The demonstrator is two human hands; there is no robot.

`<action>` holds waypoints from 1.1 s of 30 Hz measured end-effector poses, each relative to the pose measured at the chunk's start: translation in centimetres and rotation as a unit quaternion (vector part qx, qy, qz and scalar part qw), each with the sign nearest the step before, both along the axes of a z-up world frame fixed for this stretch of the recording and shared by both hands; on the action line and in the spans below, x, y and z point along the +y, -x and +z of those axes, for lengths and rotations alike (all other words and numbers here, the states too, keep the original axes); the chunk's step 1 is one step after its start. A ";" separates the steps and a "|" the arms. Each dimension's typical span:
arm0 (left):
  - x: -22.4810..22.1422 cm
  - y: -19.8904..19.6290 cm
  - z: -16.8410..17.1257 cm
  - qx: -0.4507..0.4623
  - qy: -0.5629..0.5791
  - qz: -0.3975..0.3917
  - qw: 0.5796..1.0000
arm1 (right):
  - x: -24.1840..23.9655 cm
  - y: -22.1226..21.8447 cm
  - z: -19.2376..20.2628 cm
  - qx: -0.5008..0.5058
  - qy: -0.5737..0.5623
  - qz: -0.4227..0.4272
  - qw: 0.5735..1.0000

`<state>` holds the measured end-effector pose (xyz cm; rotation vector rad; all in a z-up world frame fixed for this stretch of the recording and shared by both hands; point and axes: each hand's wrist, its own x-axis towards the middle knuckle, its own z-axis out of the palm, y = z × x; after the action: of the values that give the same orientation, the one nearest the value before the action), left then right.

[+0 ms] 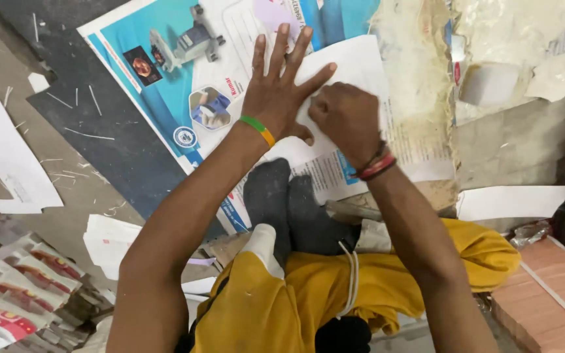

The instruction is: Folding and stacking printed paper envelopes while sitting on the floor.

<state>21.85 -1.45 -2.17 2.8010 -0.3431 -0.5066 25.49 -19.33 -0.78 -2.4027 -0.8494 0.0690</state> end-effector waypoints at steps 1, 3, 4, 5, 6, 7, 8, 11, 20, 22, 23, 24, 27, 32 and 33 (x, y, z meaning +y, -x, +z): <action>0.1 0.0 -0.2 0.005 0.003 0.002 1.000 | -0.3 -0.5 0.1 0.005 0.003 0.002 1.000; 0.0 0.9 -0.6 0.026 0.036 -0.001 0.999 | -1.0 -0.8 -0.1 0.034 0.025 -0.064 0.997; 0.1 1.9 -1.0 0.041 0.036 0.006 0.998 | -0.5 0.3 0.2 0.050 0.027 -0.057 0.997; 0.1 2.1 -1.4 0.004 0.035 -0.009 0.999 | -0.1 1.0 0.6 0.039 0.016 -0.025 0.999; 0.0 2.2 -1.6 -0.033 0.035 -0.024 0.999 | 0.2 1.5 1.2 0.028 0.005 0.008 1.000; 0.0 1.4 -0.6 -0.050 0.041 -0.036 0.997 | -1.3 1.7 1.3 0.012 0.011 -0.004 1.000; 0.0 0.5 0.3 -0.041 0.041 -0.039 0.998 | -2.7 1.7 1.4 0.065 -0.029 -0.048 0.996; -0.5 -1.7 1.0 0.026 0.051 -0.021 0.998 | -14.2 -0.1 -1.9 0.045 -0.041 -0.249 0.966; -6.5 -3.4 -5.4 -0.254 0.085 0.152 0.951 | -30.7 -5.3 -5.6 -0.014 -0.010 -0.358 0.934; -5.8 -3.2 -4.9 -0.241 0.079 0.172 0.952 | -29.3 -6.4 -6.1 -0.007 -0.103 -0.388 0.916; -6.2 -3.0 -4.8 -0.238 0.072 0.165 0.954 | -28.9 -6.6 -6.3 -0.019 -0.122 -0.389 0.913; -6.7 -2.6 -4.8 -0.236 0.065 0.158 0.957 | -28.5 -6.7 -6.6 -0.031 -0.141 -0.390 0.909; -6.1 -2.4 -5.3 -0.243 0.049 0.145 0.958 | -28.0 -4.5 -8.2 -0.120 0.199 -0.235 0.944; -6.2 -3.9 -4.9 -0.271 0.029 0.145 0.951 | -28.2 -4.4 -3.8 -0.007 0.131 -0.259 0.957; -6.2 -3.3 -4.8 -0.242 0.032 0.157 0.957 | -27.6 -3.9 -3.7 -0.064 0.116 -0.275 0.952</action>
<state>25.13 -7.62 -6.96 2.8061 0.0005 0.2642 29.39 -46.89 -4.50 -2.8053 -0.2036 -0.2178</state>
